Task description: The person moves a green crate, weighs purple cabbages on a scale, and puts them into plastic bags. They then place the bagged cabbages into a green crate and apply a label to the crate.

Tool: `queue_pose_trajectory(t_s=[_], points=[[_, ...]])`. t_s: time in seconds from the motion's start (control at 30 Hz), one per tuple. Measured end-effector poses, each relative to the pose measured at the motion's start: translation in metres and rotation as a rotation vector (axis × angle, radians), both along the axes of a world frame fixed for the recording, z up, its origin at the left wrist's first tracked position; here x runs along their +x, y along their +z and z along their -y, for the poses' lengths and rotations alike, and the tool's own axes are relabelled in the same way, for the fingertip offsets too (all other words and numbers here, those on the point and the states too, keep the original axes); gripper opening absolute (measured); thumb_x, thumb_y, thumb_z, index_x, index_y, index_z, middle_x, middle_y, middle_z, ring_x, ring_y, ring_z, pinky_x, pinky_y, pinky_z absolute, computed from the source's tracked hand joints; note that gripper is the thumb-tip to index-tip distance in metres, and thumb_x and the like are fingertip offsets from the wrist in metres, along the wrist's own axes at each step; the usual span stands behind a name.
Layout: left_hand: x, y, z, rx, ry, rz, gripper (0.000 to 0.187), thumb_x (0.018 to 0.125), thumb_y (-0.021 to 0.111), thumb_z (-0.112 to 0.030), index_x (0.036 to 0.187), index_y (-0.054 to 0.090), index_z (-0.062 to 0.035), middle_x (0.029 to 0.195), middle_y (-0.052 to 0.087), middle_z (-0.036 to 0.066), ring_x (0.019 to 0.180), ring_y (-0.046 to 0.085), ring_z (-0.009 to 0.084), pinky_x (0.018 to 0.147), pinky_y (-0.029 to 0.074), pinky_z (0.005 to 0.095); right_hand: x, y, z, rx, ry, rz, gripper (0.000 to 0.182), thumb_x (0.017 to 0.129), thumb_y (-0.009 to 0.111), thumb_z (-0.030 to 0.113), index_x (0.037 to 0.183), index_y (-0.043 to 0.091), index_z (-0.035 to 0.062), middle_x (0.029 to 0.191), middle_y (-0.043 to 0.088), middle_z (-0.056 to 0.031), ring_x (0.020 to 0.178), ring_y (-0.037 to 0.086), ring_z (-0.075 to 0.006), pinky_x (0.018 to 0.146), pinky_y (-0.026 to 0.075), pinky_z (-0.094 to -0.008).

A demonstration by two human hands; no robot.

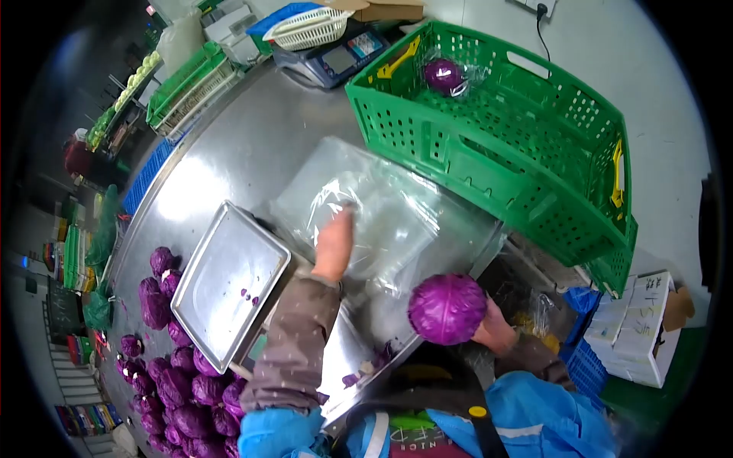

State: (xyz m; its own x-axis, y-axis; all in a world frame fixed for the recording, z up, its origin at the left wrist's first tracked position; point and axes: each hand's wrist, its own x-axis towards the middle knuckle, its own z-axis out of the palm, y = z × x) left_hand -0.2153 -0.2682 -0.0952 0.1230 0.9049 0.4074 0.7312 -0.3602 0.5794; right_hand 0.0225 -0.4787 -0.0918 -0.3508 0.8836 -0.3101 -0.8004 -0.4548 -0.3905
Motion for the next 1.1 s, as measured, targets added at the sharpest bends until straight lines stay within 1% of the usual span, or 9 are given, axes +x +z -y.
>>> queue_pose_trajectory(t_s=[0.07,0.2,0.33,0.53,0.67,0.8,1.0,1.03,1.1], points=[[-0.009,-0.044,0.013,-0.324,-0.612,-0.483,0.016,0.083,0.05,-0.014,0.097,0.053,-0.0098,0.08,0.059,0.016,0.071,0.057,0.0358,0.061,0.046,0.0418,-0.004,-0.011,-0.01,0.028,0.063,-0.144,0.05,0.091,0.036,0.036,0.133,0.029,0.0097,0.137,0.029,-0.0092,0.125,0.03,-0.0245,0.104,0.024,-0.0432],[0.006,0.014,0.044,-0.372,-0.403,0.202,0.015,0.083,0.054,-0.01,0.095,0.057,-0.0024,0.078,0.061,0.013,0.066,0.058,0.0163,0.063,0.045,0.0283,-0.04,0.004,-0.039,0.04,0.054,-0.03,0.058,0.087,0.047,0.038,0.132,0.028,0.0081,0.134,0.032,-0.0078,0.124,0.032,-0.0202,0.103,0.027,-0.0402],[-0.004,0.055,0.063,-0.901,-0.165,0.816,0.019,0.088,0.05,-0.011,0.095,0.06,0.0037,0.077,0.061,0.002,0.066,0.053,0.0089,0.059,0.043,0.0228,-0.05,0.028,-0.064,0.1,0.005,0.021,0.06,0.085,0.052,0.034,0.132,0.027,0.007,0.13,0.036,-0.008,0.118,0.039,-0.0197,0.1,0.033,-0.0378],[0.018,0.077,0.119,0.169,-0.423,0.129,0.03,0.072,0.059,-0.001,0.101,0.061,-0.0068,0.06,0.054,0.006,0.049,0.052,0.0166,0.045,0.043,0.0298,-0.07,0.021,-0.049,0.126,-0.109,0.637,0.059,0.085,0.053,0.026,0.133,0.025,0.0053,0.122,0.043,-0.0088,0.108,0.046,-0.0177,0.082,0.046,-0.03],[0.006,0.076,0.168,-0.067,-0.556,-0.09,0.029,0.074,0.059,-0.002,0.103,0.06,-0.0053,0.076,0.061,0.013,0.064,0.061,0.0271,0.055,0.048,0.0327,-0.084,0.032,-0.029,-0.067,-0.066,0.682,0.045,0.088,0.048,0.021,0.126,0.033,0.0032,0.109,0.052,-0.0089,0.087,0.056,-0.0153,0.068,0.05,-0.0288],[-0.02,0.063,0.172,-0.195,-0.229,0.39,0.018,0.083,0.052,-0.004,0.099,0.06,-0.0012,0.084,0.062,0.017,0.074,0.063,0.0241,0.064,0.048,0.0287,-0.083,0.06,-0.005,-0.196,-0.008,0.561,0.042,0.087,0.049,0.024,0.12,0.034,0.0025,0.103,0.054,-0.0109,0.079,0.06,-0.0201,0.058,0.053,-0.0334],[-0.054,0.038,0.172,-0.244,-0.088,0.504,0.016,0.084,0.05,-0.007,0.098,0.059,-0.0029,0.078,0.061,0.019,0.069,0.061,0.03,0.061,0.046,0.0328,-0.09,-0.017,-0.005,0.485,-0.203,1.958,0.066,0.075,0.061,0.016,0.128,0.024,0.0023,0.111,0.048,-0.0211,0.078,0.061,-0.0264,0.055,0.049,-0.0333],[-0.062,0.035,0.174,-0.215,-0.091,0.466,0.017,0.084,0.051,-0.006,0.099,0.059,-0.003,0.076,0.06,0.019,0.068,0.061,0.0308,0.06,0.046,0.0332,-0.096,-0.02,-0.011,0.735,-0.359,2.103,0.06,0.073,0.062,0.016,0.122,0.031,0.0005,0.091,0.057,-0.021,0.071,0.061,-0.0315,0.056,0.048,-0.0395],[-0.073,0.03,0.176,-0.184,-0.088,0.427,0.018,0.084,0.051,-0.006,0.1,0.059,-0.0032,0.075,0.06,0.02,0.068,0.061,0.0315,0.06,0.046,0.0336,-0.101,-0.017,-0.017,0.441,-0.079,1.831,0.048,0.074,0.06,0.017,0.113,0.038,-0.0017,0.079,0.057,-0.0198,0.067,0.06,-0.0319,0.057,0.048,-0.0403]])
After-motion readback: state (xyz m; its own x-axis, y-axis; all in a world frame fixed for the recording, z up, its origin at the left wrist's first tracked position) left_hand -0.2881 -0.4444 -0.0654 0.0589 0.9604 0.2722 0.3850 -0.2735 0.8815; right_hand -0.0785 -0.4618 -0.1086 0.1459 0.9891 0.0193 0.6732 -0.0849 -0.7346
